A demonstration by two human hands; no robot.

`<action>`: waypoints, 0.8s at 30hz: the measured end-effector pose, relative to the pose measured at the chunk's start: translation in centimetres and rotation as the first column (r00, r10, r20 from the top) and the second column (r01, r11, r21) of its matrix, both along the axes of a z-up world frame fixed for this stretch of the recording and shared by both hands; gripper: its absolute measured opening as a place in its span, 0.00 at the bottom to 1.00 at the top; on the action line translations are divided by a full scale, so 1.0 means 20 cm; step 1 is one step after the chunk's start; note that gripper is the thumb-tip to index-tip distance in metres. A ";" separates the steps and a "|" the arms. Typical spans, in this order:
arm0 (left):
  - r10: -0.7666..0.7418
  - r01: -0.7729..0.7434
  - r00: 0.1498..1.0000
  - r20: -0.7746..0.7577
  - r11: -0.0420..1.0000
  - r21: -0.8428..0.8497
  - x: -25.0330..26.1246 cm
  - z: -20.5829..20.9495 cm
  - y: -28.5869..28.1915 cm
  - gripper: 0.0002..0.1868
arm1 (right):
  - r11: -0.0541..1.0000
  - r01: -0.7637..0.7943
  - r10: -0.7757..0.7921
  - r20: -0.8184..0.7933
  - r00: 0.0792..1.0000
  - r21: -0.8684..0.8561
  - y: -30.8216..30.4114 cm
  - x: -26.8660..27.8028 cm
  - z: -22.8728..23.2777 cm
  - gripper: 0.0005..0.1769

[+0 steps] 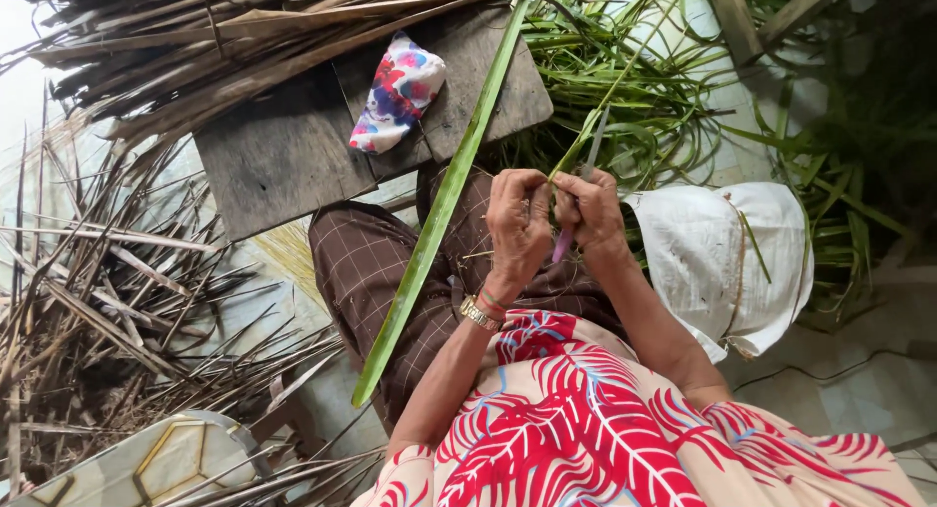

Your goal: Stripping the leafy part from palm fronds using a small knife to collect the midribs

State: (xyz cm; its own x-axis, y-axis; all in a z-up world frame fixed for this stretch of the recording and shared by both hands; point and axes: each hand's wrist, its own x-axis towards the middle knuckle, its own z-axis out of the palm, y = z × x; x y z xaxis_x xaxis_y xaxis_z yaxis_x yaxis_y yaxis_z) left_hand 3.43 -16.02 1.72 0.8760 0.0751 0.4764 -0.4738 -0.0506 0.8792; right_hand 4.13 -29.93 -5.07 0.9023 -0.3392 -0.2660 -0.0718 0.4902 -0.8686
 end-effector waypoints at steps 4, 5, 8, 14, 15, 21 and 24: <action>-0.120 0.124 0.992 0.031 0.977 -0.175 0.01 0.07 0.02 0.04 | 0.996 0.009 -0.011 -0.030 1.000 -0.087 -0.02 0.06 0.07 0.12; -0.117 0.120 0.993 0.032 0.977 -0.175 0.01 0.09 0.03 0.04 | 0.996 0.005 -0.007 -0.028 1.000 -0.088 -0.04 0.09 0.05 0.12; -0.179 0.186 0.982 0.053 0.936 -0.298 0.02 0.12 0.05 0.04 | 0.974 0.009 -0.009 0.000 1.000 -0.225 -0.07 0.16 0.00 0.14; -0.190 0.226 0.973 0.129 0.883 -0.410 -0.02 0.16 0.08 0.05 | 0.843 0.193 -0.198 0.044 0.979 -0.502 -0.15 0.30 -0.08 0.06; -0.208 0.227 0.974 0.091 0.890 -0.395 -0.03 0.23 0.12 0.06 | 0.808 0.191 -0.200 0.045 0.979 -0.558 -0.26 0.30 -0.21 0.07; -0.312 0.180 0.872 -0.376 0.920 -0.348 0.04 0.12 0.24 0.07 | 0.757 -0.059 -0.005 -0.096 0.995 -0.650 -0.47 0.09 -0.26 0.22; -0.363 0.162 0.784 -0.505 0.903 -0.398 0.06 -0.03 0.19 0.06 | 0.798 -0.146 0.075 -0.144 0.987 -0.584 -0.29 -0.05 0.03 0.20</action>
State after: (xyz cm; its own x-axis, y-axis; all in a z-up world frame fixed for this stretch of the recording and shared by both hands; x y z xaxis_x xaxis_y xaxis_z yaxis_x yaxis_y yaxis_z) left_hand 4.64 -12.19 1.10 0.9843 -0.1402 -0.1069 0.1481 0.3283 0.9329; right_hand 3.13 -35.76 -4.46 0.9211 -0.3616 -0.1441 -0.2039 -0.1329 -0.9699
